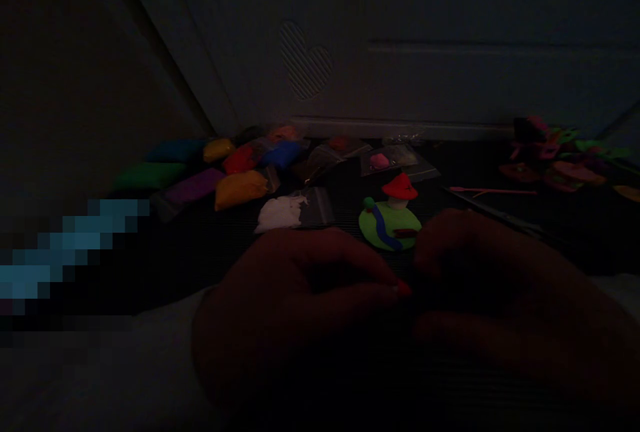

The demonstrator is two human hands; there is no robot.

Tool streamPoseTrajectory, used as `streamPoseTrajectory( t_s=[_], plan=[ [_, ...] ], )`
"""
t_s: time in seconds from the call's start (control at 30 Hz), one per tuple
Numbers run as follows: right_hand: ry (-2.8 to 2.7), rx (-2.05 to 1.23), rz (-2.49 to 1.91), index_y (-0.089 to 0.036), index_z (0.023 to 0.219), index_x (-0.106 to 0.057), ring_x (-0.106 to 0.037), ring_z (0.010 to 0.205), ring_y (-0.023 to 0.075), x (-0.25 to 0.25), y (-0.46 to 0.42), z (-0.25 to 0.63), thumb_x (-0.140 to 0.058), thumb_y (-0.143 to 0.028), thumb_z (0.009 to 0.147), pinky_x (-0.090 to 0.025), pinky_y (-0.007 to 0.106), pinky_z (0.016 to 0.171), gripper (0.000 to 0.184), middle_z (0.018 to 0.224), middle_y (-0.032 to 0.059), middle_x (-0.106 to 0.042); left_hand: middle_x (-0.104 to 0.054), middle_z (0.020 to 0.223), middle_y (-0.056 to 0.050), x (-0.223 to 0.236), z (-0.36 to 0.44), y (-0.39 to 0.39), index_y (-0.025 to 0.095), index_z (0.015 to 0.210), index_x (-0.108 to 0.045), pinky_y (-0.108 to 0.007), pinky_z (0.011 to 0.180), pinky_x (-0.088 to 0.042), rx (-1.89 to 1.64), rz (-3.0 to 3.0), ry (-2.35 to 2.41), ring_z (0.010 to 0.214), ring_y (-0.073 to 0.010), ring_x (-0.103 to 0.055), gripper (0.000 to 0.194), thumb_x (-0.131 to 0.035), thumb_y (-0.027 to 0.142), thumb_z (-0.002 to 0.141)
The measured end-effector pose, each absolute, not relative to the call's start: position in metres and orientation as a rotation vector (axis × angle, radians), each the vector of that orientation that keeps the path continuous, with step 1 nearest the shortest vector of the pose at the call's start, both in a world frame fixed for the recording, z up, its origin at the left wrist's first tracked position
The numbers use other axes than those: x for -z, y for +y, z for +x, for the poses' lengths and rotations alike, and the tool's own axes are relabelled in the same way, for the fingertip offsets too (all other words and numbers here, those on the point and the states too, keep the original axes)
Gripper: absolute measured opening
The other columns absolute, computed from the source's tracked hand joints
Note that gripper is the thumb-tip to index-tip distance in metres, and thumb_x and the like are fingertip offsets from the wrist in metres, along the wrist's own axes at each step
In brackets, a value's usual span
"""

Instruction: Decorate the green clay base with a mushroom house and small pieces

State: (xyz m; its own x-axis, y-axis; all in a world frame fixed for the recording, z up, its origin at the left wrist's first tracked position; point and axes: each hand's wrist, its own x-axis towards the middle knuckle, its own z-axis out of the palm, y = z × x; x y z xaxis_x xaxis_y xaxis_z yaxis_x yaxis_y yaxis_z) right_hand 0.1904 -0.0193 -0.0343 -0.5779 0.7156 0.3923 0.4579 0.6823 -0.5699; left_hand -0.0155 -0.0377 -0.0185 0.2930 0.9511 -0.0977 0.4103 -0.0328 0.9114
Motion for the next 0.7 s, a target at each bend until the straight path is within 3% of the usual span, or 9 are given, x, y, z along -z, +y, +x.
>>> streamPoseTrajectory(
  t_s=[0.23,0.7],
  plan=[
    [-2.290,-0.594,-0.821,-0.024,0.082,-0.047,-0.053,0.055,0.0047,0.0371,-0.0190,0.1921,-0.065,-0.039,0.073,-0.045,0.015,0.044,0.025,0.070,-0.0065,-0.054,-0.064,0.060,0.010,0.0186,-0.0159,-0.0374,0.032,0.071,-0.071,-0.010,0.045,-0.040,-0.708,1.593,1.256,0.052,-0.0037,-0.056,0.005,-0.070,0.034,0.067],
    [-2.264,-0.641,-0.853,-0.026,0.080,-0.046,-0.055,0.056,0.0053,0.0406,-0.0158,0.1923,-0.062,-0.046,0.074,-0.045,0.018,0.048,0.026,0.072,-0.0082,-0.055,-0.067,0.068,0.011,0.0183,-0.0142,-0.0391,0.033,0.070,-0.071,-0.009,0.055,-0.047,-0.717,1.620,1.284,0.062,-0.0061,-0.062,0.004,-0.070,0.032,0.066]
  ],
)
